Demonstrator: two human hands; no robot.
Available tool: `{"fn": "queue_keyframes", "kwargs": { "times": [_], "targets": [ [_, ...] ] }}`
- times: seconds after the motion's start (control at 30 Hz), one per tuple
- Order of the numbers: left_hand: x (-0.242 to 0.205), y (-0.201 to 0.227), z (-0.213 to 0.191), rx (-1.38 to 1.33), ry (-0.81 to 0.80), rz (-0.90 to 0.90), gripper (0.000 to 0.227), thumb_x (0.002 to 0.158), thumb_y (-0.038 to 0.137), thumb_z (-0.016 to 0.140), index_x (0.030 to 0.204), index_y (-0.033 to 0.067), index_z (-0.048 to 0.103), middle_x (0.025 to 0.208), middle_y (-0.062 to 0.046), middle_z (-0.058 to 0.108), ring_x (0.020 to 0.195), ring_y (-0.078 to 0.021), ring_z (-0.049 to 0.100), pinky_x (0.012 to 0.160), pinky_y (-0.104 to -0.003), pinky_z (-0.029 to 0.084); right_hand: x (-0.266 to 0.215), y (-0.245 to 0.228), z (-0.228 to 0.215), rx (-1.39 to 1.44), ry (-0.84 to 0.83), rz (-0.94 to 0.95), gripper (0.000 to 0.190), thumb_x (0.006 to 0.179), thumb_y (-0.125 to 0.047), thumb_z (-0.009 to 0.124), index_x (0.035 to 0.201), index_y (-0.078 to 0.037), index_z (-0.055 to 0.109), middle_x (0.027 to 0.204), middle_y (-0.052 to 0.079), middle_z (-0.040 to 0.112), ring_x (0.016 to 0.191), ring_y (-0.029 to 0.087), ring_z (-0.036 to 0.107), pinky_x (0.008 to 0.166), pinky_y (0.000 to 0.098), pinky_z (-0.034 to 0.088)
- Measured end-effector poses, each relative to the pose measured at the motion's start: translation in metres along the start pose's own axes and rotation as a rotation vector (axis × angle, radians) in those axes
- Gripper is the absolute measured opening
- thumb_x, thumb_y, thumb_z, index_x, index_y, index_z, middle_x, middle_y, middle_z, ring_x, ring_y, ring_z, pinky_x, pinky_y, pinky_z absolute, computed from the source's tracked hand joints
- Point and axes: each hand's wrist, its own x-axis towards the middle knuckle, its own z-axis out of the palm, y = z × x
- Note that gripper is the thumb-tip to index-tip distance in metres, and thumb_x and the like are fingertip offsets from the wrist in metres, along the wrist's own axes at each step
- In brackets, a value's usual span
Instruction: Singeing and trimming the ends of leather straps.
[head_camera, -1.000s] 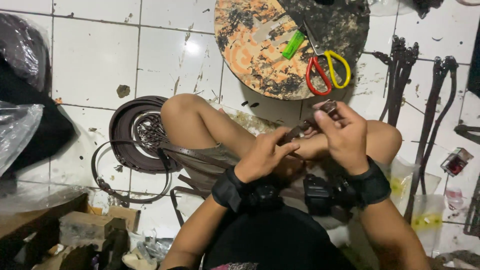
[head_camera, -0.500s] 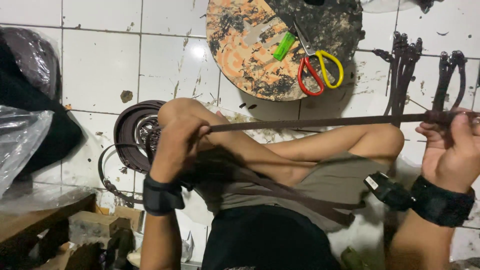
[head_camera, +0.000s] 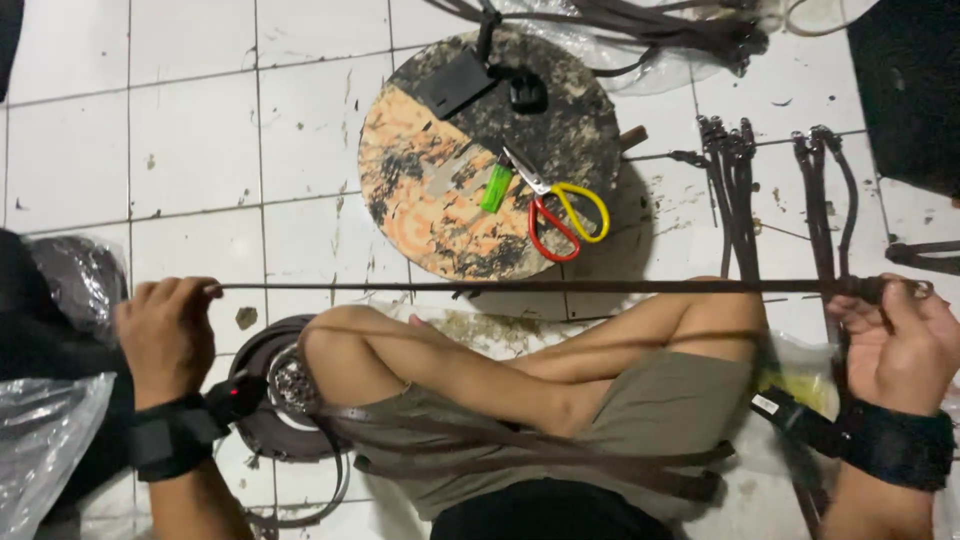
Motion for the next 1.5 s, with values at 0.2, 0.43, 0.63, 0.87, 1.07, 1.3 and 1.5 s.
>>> {"fn": "queue_keyframes", "kwargs": {
  "times": [0.2, 0.43, 0.63, 0.87, 1.07, 1.3, 1.5],
  "targets": [
    [0.203, -0.067, 0.025, 0.407, 0.29, 0.194, 0.019, 0.098, 0.011, 0.059, 0.096, 0.0283, 0.066, 0.111, -0.001, 0.06, 0.128, -0.0298, 0.049, 0.111, -0.052, 0.029, 0.133, -0.046, 0.053, 0.212, -0.115, -0.078, 0.008, 0.124, -0.001, 0.05, 0.121, 0.005, 0.055, 0.113, 0.016, 0.065, 0.097, 0.029, 0.067, 0.098, 0.0452, 0.06],
    [0.369, 0.012, -0.006, 0.402, 0.764, 0.347, 0.052, 0.085, 0.02, 0.073, 0.129, -0.0005, 0.057, 0.122, -0.022, 0.063, 0.112, -0.0396, 0.055, 0.085, -0.057, 0.045, 0.26, -0.073, 0.078, -0.235, -0.035, -0.327, 0.027, 0.117, -0.013, 0.054, 0.135, 0.002, 0.041, 0.118, 0.018, 0.063, 0.093, 0.03, 0.076, 0.085, 0.0419, 0.062],
    [0.227, 0.182, -0.08, -0.471, -0.111, 0.153, 0.023, 0.101, 0.013, 0.073, 0.123, 0.0059, 0.07, 0.113, -0.014, 0.072, 0.08, -0.0333, 0.063, 0.072, -0.044, 0.05, 0.094, -0.078, 0.075, -0.608, -0.185, -0.126, 0.021, 0.114, 0.0, 0.056, 0.131, 0.012, 0.056, 0.109, 0.019, 0.068, 0.098, 0.025, 0.071, 0.087, 0.0381, 0.06],
    [0.098, 0.237, -0.039, -0.696, -0.418, 0.125, 0.018, 0.103, 0.009, 0.067, 0.119, 0.004, 0.071, 0.106, -0.013, 0.074, 0.091, -0.0244, 0.071, 0.071, -0.032, 0.053, -0.081, 0.007, -0.008, -0.753, -0.258, 0.421, 0.024, 0.103, -0.01, 0.062, 0.12, 0.006, 0.067, 0.102, 0.013, 0.073, 0.092, 0.017, 0.069, 0.083, 0.0312, 0.055],
    [0.034, 0.294, 0.045, -1.308, -0.647, -0.068, 0.017, 0.106, 0.008, 0.06, 0.115, -0.0037, 0.068, 0.101, -0.01, 0.074, 0.096, -0.0151, 0.071, 0.088, -0.028, 0.056, -0.179, 0.06, -0.044, -0.899, -0.453, 0.557, 0.028, 0.095, -0.016, 0.068, 0.119, 0.0, 0.068, 0.096, 0.006, 0.075, 0.084, 0.013, 0.071, 0.072, 0.0316, 0.055],
    [0.004, 0.341, 0.065, -1.362, -0.655, 0.031, 0.017, 0.106, 0.009, 0.059, 0.113, -0.004, 0.069, 0.098, -0.009, 0.074, 0.093, -0.0147, 0.069, 0.087, -0.028, 0.055, -0.195, 0.063, -0.028, -0.873, -0.393, 0.476, 0.036, 0.085, -0.006, 0.073, 0.12, 0.0, 0.065, 0.078, 0.006, 0.067, 0.071, 0.014, 0.064, 0.067, 0.0313, 0.053],
    [-0.009, 0.347, 0.076, -1.415, -0.625, -0.092, 0.017, 0.105, 0.011, 0.06, 0.112, -0.0025, 0.069, 0.093, -0.008, 0.073, 0.089, -0.0133, 0.069, 0.084, -0.028, 0.056, -0.162, -0.038, 0.039, -1.056, -0.224, 0.2, 0.021, 0.091, -0.005, 0.072, 0.112, 0.0, 0.069, 0.088, 0.011, 0.071, 0.082, 0.017, 0.073, 0.073, 0.0318, 0.056]
  ]
}}
